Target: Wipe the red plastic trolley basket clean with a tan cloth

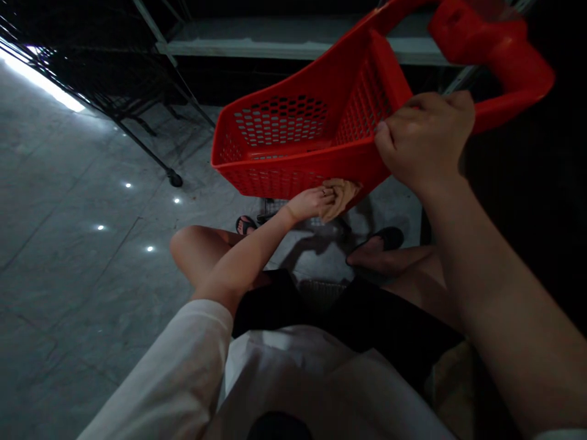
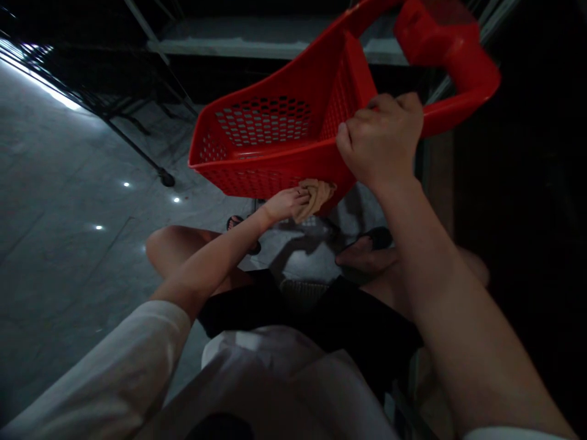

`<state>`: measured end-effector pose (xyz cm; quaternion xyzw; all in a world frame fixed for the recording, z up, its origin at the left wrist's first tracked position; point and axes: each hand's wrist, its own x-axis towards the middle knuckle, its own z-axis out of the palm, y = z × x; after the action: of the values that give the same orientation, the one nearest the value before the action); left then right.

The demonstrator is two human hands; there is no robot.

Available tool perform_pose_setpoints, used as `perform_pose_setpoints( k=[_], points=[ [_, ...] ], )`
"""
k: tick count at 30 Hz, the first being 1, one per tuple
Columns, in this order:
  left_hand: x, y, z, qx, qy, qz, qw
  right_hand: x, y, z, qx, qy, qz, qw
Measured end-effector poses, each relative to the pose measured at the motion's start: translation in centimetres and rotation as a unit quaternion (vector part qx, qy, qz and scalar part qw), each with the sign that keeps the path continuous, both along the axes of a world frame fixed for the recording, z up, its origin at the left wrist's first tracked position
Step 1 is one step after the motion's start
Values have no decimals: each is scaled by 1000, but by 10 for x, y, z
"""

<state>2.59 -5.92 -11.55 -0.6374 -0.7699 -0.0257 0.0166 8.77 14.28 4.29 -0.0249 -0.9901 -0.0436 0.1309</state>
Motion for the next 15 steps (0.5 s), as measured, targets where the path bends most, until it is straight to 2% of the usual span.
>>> perform_pose_setpoints(
  k=[3,8,9,12,15],
  points=[
    [-10,-1,5,-25,29,-60,997,-3,3,-5,-14,35,0,999],
    [-10,-3,20,-25,92,-107,990,-13,10,-14,-161,83,34,983],
    [-9,-3,23,-23,103,-111,988,-15,9,-14,-170,87,32,981],
    [-8,-4,31,-6,128,-121,984,-14,6,-12,-92,71,28,993],
    [-16,-7,33,30,154,-85,984,-4,3,-14,-27,45,52,997]
  ],
)
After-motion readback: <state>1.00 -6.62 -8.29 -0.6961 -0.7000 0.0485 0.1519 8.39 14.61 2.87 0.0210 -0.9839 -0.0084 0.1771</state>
